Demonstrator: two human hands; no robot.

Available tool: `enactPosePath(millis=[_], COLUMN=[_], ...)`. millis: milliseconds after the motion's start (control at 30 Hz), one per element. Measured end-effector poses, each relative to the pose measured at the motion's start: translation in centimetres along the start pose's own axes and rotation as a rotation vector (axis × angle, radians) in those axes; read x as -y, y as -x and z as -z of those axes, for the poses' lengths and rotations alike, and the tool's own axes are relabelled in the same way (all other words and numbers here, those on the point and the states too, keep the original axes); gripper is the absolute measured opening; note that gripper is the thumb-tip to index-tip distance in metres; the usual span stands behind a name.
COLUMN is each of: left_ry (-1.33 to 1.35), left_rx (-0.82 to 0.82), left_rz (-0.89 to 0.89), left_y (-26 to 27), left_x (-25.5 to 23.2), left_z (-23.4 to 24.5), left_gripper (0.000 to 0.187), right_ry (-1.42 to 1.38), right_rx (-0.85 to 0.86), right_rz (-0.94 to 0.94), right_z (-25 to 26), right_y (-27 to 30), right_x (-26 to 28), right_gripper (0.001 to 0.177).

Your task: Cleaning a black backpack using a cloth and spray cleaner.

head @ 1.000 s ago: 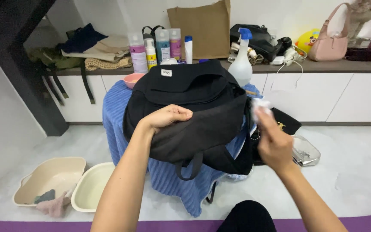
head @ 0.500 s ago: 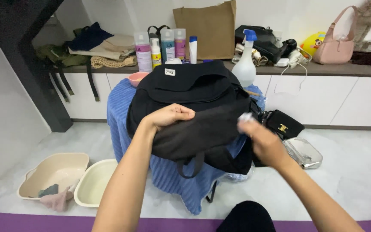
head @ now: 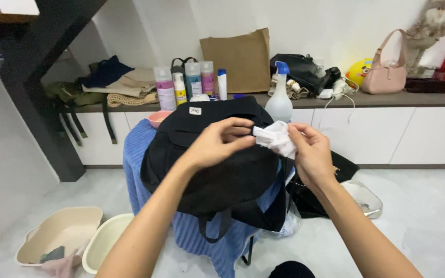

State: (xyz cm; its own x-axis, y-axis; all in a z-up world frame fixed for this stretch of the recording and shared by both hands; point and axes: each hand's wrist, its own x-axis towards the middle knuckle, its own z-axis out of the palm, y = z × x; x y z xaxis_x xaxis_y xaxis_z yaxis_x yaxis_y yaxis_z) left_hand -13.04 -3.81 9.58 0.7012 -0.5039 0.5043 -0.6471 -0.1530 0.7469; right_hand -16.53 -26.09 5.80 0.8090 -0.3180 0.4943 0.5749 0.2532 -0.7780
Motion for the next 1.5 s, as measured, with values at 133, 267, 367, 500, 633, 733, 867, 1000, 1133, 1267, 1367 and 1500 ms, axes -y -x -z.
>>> enactPosePath(millis=[133, 267, 367, 500, 633, 733, 867, 1000, 1133, 1267, 1367, 1500], left_ry=[-0.173, -0.156, -0.002, 0.192, 0.184, 0.279, 0.351, 0.150, -0.018, 0.095, 0.041, 0.059], left_rx=[-0.111, -0.195, -0.173, -0.177, -0.199, -0.248, -0.377, -0.370, -0.306, -0.326, -0.291, -0.158], left_rz=[-0.012, 0.058, 0.063, 0.117, 0.134, 0.162, 0.175, 0.067, 0.033, 0.135, 0.188, 0.279], left_y=[-1.0, -1.4, -1.3, -1.3, -1.7, -2.2, -4.0, -4.6, -5.2, -4.1, -3.7, -4.9], left_x=[-0.4, 0.9, 2.0, 3.3, 2.4, 1.6, 1.6, 0.3, 1.3, -0.6, -1.1, 1.8], left_z=[-1.5, -0.9, -0.7, 0.7, 1.7, 2.1, 2.1, 1.3, 2.3, 4.4, 5.3, 6.1], left_gripper=[0.036, 0.020, 0.028, 0.042, 0.034, 0.028, 0.026, 0.025, 0.025, 0.028, 0.031, 0.027], right_ry=[-0.033, 0.072, 0.266, 0.338, 0.275, 0.298, 0.405, 0.457, 0.416, 0.261, 0.187, -0.007], right_rx=[0.060, 0.180, 0.234, 0.171, 0.161, 0.261, 0.290, 0.445, 0.468, 0.371, 0.352, 0.384], right_rz=[-0.083, -0.090, -0.046, -0.097, -0.186, -0.268, -0.013, 0.009, -0.124, -0.219, -0.254, -0.433], right_z=[-1.8, -2.6, -2.7, -2.0, -2.5, -2.9, -3.2, -5.6, -5.3, -5.3, -5.5, -5.0], right_y=[-0.7, -0.5, -0.9, -3.0, -4.0, -4.0, -5.3, -4.2, -5.9, -7.5, -8.4, -10.8], right_x=[0.3, 0.3, 0.2, 0.2, 1.0, 1.5, 0.2, 1.4, 0.1, 0.9, 1.3, 0.0], right_gripper=[0.022, 0.035, 0.042, 0.027, 0.022, 0.026, 0.029, 0.055, 0.034, 0.034, 0.037, 0.050])
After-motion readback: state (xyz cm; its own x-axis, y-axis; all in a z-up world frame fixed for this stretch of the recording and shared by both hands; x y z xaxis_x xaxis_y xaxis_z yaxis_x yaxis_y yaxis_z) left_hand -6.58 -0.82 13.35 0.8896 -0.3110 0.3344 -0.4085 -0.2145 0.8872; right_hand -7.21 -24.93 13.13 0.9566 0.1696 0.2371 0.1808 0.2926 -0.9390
